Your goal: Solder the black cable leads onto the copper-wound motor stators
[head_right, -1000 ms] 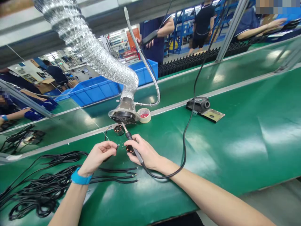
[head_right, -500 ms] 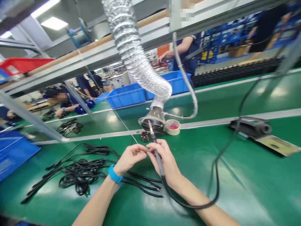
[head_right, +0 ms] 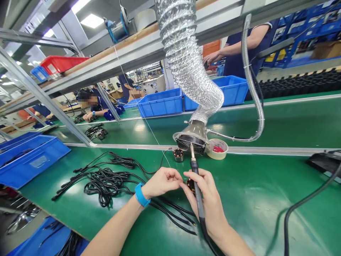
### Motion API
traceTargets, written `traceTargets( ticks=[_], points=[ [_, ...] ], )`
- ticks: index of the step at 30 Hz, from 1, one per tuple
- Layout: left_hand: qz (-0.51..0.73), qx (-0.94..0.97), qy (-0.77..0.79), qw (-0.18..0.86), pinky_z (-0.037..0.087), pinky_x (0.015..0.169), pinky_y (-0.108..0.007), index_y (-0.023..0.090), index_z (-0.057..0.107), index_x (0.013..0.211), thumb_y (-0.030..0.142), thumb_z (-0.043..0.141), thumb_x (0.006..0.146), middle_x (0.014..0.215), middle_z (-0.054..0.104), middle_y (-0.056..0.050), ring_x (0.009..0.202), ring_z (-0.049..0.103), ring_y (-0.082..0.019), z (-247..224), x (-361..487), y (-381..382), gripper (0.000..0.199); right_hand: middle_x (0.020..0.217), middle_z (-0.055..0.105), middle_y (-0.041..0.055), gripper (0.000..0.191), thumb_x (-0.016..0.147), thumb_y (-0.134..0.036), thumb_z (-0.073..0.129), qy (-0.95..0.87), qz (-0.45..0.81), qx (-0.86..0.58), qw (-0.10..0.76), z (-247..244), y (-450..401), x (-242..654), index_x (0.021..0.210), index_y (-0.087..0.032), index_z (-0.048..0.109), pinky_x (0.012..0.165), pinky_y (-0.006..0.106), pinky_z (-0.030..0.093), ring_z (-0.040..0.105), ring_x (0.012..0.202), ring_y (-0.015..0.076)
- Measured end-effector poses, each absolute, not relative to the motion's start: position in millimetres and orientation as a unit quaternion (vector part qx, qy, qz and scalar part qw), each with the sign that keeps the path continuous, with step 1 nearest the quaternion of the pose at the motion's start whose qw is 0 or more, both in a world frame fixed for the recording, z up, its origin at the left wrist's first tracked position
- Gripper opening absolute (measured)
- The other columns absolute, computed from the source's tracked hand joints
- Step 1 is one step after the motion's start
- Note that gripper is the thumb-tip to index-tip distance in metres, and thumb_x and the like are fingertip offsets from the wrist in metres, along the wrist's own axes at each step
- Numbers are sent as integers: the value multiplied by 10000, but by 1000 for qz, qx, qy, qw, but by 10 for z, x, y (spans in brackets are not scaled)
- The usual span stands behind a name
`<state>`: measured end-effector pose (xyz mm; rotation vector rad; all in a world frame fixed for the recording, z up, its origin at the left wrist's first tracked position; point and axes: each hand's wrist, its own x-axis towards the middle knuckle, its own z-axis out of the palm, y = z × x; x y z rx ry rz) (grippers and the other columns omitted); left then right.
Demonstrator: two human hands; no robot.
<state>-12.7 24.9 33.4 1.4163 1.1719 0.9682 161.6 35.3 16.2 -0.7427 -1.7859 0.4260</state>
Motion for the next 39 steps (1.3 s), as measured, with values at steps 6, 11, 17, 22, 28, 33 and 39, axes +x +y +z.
traceTargets(
  ticks=[6,11,17,22,28,33,39],
  points=[
    [314,721,474,396,326,564,-219,138,661,747,134,596,748,614,467,46,588,402,-101,336,-37,137,64,1144,519,85,323,935,-161,537,-783,207,-268,522,62,290,1638,1219,-310,577,842,350,585,643,1019,214],
    [320,707,485,403,365,573,-222,131,706,821,177,618,809,678,549,15,610,459,-114,395,-58,138,100,1129,526,76,336,945,-160,511,-779,209,-276,523,13,296,1665,1232,-321,582,820,349,593,657,944,201],
    [340,694,489,405,420,664,-249,144,704,758,345,699,826,747,616,-28,705,540,-147,503,-165,179,213,1092,539,69,327,938,-142,536,-762,221,-303,528,52,315,1656,1223,-297,580,782,318,592,665,855,169],
    [303,619,503,522,322,525,-220,147,631,825,394,630,870,601,486,45,530,407,-91,483,-159,168,251,1110,514,59,316,947,-143,515,-747,259,-301,532,-18,302,1638,1215,-298,581,790,285,588,657,846,143],
    [360,594,537,479,285,543,-221,152,619,777,382,643,854,676,503,32,587,378,-93,382,-110,219,244,1080,540,54,328,973,-157,467,-749,257,-303,531,-16,368,1729,1244,-298,586,799,270,567,637,891,140],
    [400,549,567,466,202,491,-227,157,608,785,379,656,838,642,444,50,531,299,-77,273,-111,268,233,986,680,42,261,966,-214,507,-716,212,-333,576,118,431,1865,1203,-242,613,789,278,564,672,828,148],
    [402,542,575,462,191,486,-225,146,614,780,385,671,824,636,442,47,533,289,-74,235,-64,273,249,673,701,-8,249,946,-223,453,-700,227,-328,593,220,376,1919,818,-204,665,615,244,534,666,599,129]
  ],
)
